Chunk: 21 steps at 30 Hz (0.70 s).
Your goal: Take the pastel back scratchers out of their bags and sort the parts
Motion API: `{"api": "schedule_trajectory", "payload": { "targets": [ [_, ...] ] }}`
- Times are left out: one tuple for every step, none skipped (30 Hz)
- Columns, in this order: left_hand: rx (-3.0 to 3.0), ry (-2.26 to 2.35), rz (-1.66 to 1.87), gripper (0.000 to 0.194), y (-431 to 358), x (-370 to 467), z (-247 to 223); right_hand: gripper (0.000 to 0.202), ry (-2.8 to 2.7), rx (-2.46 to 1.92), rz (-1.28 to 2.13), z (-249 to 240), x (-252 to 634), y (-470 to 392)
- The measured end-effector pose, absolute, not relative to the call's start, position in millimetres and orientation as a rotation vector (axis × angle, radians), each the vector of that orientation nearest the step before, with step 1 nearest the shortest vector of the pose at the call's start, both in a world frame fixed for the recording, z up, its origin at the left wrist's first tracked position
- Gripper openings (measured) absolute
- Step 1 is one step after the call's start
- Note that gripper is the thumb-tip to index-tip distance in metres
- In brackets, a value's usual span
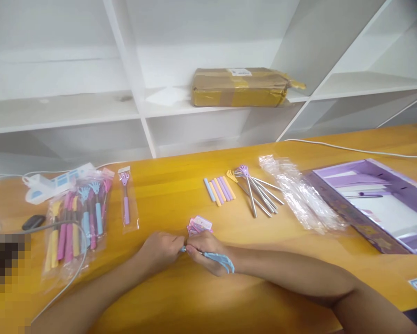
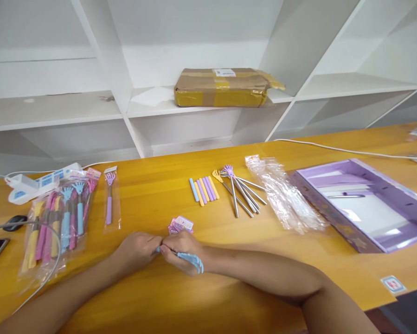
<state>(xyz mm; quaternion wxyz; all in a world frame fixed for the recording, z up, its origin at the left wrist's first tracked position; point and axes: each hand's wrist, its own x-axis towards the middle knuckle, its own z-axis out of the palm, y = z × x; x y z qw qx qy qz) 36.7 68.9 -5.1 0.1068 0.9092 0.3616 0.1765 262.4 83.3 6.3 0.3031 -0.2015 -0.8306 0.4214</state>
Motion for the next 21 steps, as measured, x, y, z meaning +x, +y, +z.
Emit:
{"api": "schedule_trajectory", "payload": {
  "targets": [
    [2.715, 1.052, 0.526, 0.025, 70.8, 36.9, -4.9, 0.036, -2.193, -0.547, 1.108, 6.9, 261.3, 82.9],
    [2.751, 1.04, 0.529, 0.024, 72.8, 36.1, -5.2, 0.037, -2.184, -0.559, 1.109, 7.1, 260.6, 82.4],
    [2.788, 1.036, 0.528, 0.023, 75.2, 33.5, -5.5, 0.038, -2.169, -0.567, 1.119, 7.2, 260.6, 81.9],
    [2.827, 1.036, 0.528, 0.023, 78.5, 28.5, -5.5, 0.041, -2.145, -0.571, 1.134, 7.4, 261.4, 81.4],
    [2.869, 1.044, 0.531, 0.023, 83.0, 20.6, -4.9, 0.044, -2.106, -0.578, 1.153, 8.0, 263.5, 81.0],
    [2.908, 1.068, 0.54, 0.024, 88.6, 10.1, -3.5, 0.047, -2.045, -0.594, 1.173, 9.4, 266.8, 81.1],
    [2.946, 1.1, 0.561, 0.025, 95.1, -2.6, -1.2, 0.051, -1.972, -0.617, 1.195, 12.3, 271.6, 81.9],
    [2.968, 1.154, 0.587, 0.026, 101.9, -16.1, 1.7, 0.054, -1.899, -0.637, 1.21, 16.9, 277.7, 83.7],
    [2.972, 1.211, 0.629, 0.027, 108.4, -29.0, 4.8, 0.056, -1.834, -0.649, 1.216, 23.7, 284.8, 86.6],
    [2.971, 1.253, 0.659, 0.028, 113.8, -39.8, 7.6, 0.059, -1.781, -0.65, 1.208, 32.9, 292.6, 91.0],
    [2.965, 1.28, 0.715, 0.028, 117.6, -47.0, 9.6, 0.061, -1.748, -0.647, 1.189, 44.4, 300.9, 96.6],
    [2.95, 1.293, 0.771, 0.028, 119.3, -50.0, 10.3, 0.063, -1.733, -0.643, 1.157, 57.9, 309.4, 103.3],
    [2.943, 1.276, 0.789, 0.029, 119.1, -48.8, 9.7, 0.065, -1.724, -0.652, 1.112, 73.2, 318.1, 110.7],
    [2.947, 1.241, 0.782, 0.029, 117.3, -44.0, 7.7, 0.064, -1.733, -0.678, 1.07, 89.5, 327.0, 118.1],
    [2.959, 1.196, 0.746, 0.029, 114.5, -36.9, 4.6, 0.06, -1.75, -0.71, 1.035, 106.1, 336.2, 125.1],
    [2.967, 1.16, 0.689, 0.028, 111.5, -28.9, 0.9, 0.053, -1.763, -0.739, 1.003, 122.1, 345.9, 131.0],
    [2.966, 1.14, 0.636, 0.028, 108.8, -21.4, -3.0, 0.045, -1.771, -0.764, 0.961, 136.9, 356.1, 135.4],
    [2.954, 1.135, 0.584, 0.028, 107.0, -15.4, -6.8, 0.04, -1.761, -0.805, 0.896, 149.8, 367.0, 138.3],
    [2.932, 1.15, 0.544, 0.028, 106.3, -11.7, -10.0, 0.038, -1.746, -0.845, 0.822, 160.4, 378.5, 139.8],
    [2.907, 1.17, 0.514, 0.028, 106.6, -10.3, -12.6, 0.04, -1.732, -0.9, 0.745, 168.5, 390.5, 140.2],
    [2.884, 1.194, 0.491, 0.027, 107.7, -10.9, -14.5, 0.046, -1.718, -0.982, 0.65, 174.3, 402.8, 140.2]
  ]
}}
